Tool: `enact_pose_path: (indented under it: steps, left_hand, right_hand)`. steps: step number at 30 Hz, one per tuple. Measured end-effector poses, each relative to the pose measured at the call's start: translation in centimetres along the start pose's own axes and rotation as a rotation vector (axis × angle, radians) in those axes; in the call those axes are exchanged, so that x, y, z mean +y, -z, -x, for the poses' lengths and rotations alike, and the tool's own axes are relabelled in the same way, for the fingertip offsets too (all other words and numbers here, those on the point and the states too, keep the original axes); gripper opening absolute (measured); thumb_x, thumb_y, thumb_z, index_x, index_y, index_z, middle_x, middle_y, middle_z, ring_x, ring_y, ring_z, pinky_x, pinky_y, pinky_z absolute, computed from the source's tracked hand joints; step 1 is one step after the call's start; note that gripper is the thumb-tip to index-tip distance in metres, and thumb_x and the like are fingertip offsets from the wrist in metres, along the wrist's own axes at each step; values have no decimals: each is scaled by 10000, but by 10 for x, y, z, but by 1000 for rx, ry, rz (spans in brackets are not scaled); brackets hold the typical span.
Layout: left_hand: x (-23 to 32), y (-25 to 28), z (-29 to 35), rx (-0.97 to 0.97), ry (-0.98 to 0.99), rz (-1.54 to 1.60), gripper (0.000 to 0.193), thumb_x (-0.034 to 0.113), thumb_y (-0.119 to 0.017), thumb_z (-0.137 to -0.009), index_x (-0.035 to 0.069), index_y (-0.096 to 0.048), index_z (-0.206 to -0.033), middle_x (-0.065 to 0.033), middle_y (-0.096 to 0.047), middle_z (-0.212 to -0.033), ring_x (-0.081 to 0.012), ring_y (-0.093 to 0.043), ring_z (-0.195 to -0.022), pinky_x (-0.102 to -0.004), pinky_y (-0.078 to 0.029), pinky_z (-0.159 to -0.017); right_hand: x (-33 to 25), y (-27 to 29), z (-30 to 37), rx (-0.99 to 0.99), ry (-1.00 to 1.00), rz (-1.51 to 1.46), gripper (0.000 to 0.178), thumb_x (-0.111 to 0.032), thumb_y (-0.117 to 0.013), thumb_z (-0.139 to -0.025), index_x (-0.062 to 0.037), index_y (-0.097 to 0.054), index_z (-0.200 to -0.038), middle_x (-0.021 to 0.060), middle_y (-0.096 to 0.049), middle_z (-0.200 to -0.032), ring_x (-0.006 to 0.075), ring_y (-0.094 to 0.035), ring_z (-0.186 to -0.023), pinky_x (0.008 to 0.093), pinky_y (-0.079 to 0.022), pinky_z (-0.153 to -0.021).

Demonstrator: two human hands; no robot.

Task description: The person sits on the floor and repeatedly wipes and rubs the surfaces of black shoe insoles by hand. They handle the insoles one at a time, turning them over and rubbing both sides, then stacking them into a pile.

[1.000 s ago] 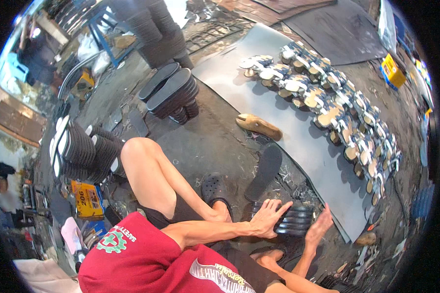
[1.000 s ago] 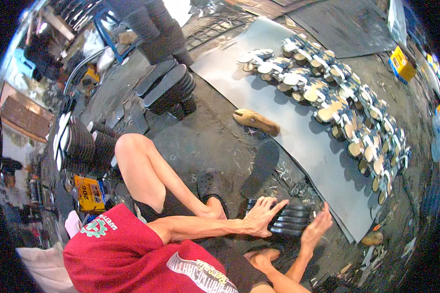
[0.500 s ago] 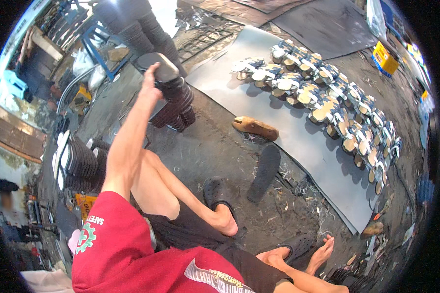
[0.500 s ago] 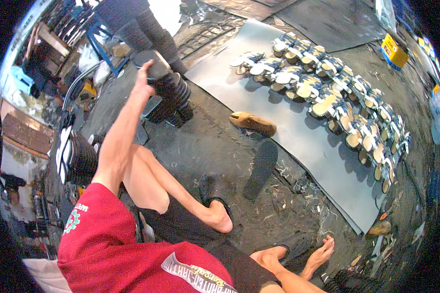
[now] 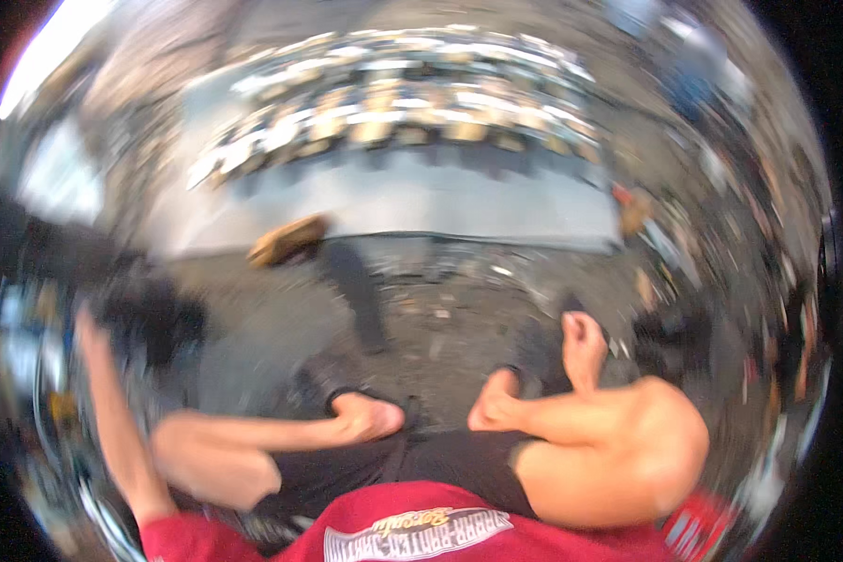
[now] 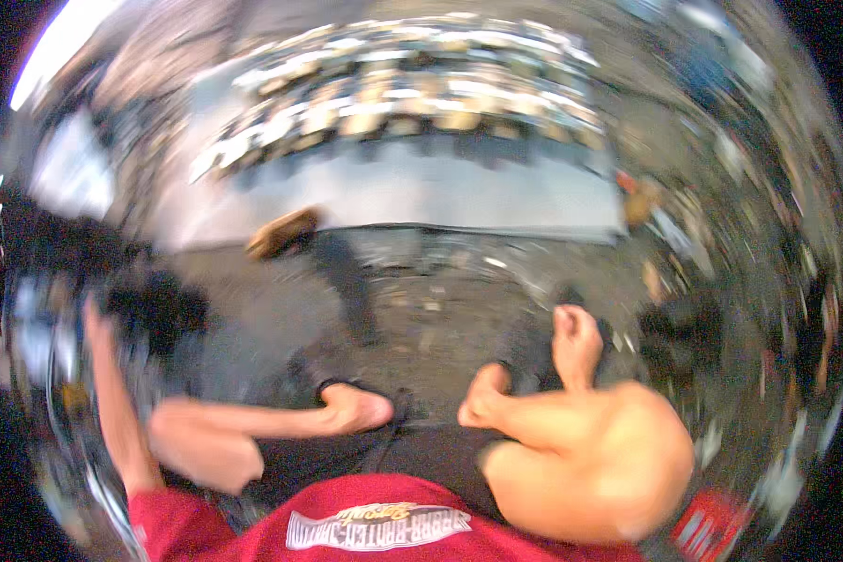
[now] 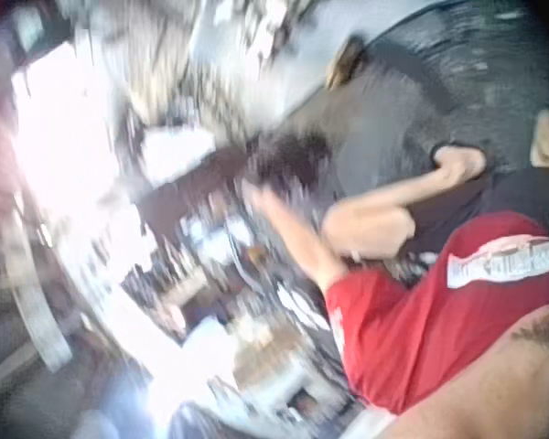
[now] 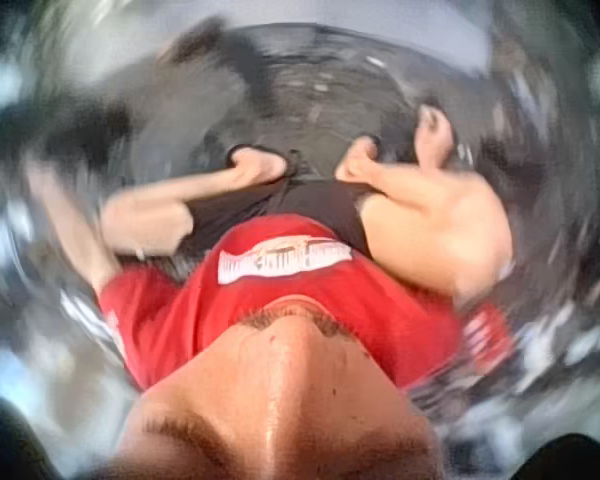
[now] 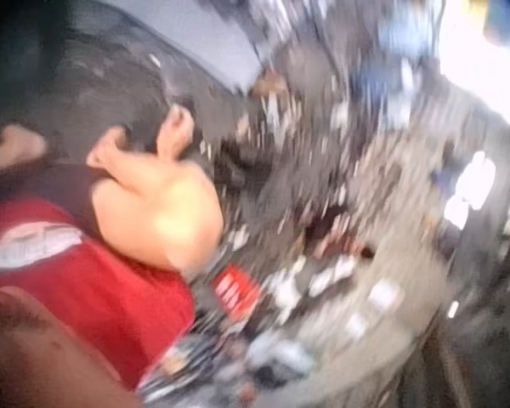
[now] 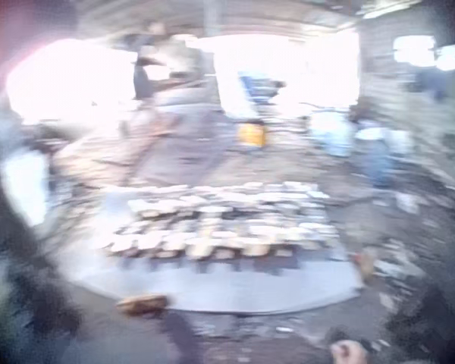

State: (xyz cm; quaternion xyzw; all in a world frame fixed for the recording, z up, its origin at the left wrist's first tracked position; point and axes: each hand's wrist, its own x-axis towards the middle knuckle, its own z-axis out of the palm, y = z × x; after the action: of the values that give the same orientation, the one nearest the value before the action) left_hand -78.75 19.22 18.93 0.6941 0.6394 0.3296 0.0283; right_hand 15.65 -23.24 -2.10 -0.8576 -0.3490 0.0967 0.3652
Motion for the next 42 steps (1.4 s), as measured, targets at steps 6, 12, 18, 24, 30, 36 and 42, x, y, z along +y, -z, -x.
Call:
enact_pose_path:
  steps: [6,12,18,24,30,36,42]
  left_hand:
    - [211,-143,38,741,-14,-337,293,309,-754,-1011,23,-751,-1073,-212,-739,-1067,-363,-721,-959,-544,-593,-823]
    - [246,-171,6,298,-194,-35,318,255,-647,-1167,-23,-785,-1234,-154,-779,-1216,-219,-713,-1054,-367,-568,-972]
    - [323,-243,20,-300,-529,103,205,62,-587,-1123,-79,-720,-1057,-162,-686,-1088,-312,-671,-1086,-406,-526,-1012]
    - [438,-303,84,-564,-666,133,112,41,-665,-1062,-36,-745,-1050,-160,-703,-1124,-321,-675,-1107,-410,-523,-1012]
    - [467,-298,108,-644,-692,92,82,-25,-735,-975,-1,-723,-1052,-162,-696,-1128,-358,-644,-1090,-441,-518,-985]
    - [490,-325,124,-740,-599,248,194,48,-812,-923,10,-795,-1112,-162,-743,-1224,-345,-702,-1171,-425,-540,-1042]
    - [535,-370,181,-950,-487,484,265,147,-858,-915,35,-828,-1154,-163,-783,-1183,-322,-712,-1184,-441,-546,-1062]
  right_hand:
    - [63,98,48,409,-687,-304,517,-588,-773,-1012,-103,-708,-1179,5,-560,-811,125,-502,-659,351,-425,-610]
    - [128,143,92,927,-1001,-967,862,-777,-722,-953,-53,-510,-1371,94,-557,-1042,114,-380,-555,304,-286,-451]
    - [219,257,6,890,-925,-1072,1503,-942,-779,-764,-132,-66,-1810,339,-456,-1575,132,-352,-554,287,-360,-522]
    - [298,342,-22,563,-785,-1098,1296,-810,-843,-818,-383,-124,-1807,146,-460,-1132,116,-302,-527,287,-305,-503]
    - [281,345,-44,589,-967,-961,1084,-630,-878,-883,-374,-310,-1770,263,-483,-1597,94,-309,-516,229,-343,-507]
    - [252,353,-46,595,-879,-1016,664,-619,-959,-780,-262,-546,-1160,-3,-500,-992,99,-265,-504,229,-251,-463]
    - [231,341,-65,792,-632,-888,644,-488,-832,-962,-169,-568,-1456,71,-638,-1310,89,-286,-513,247,-269,-477]
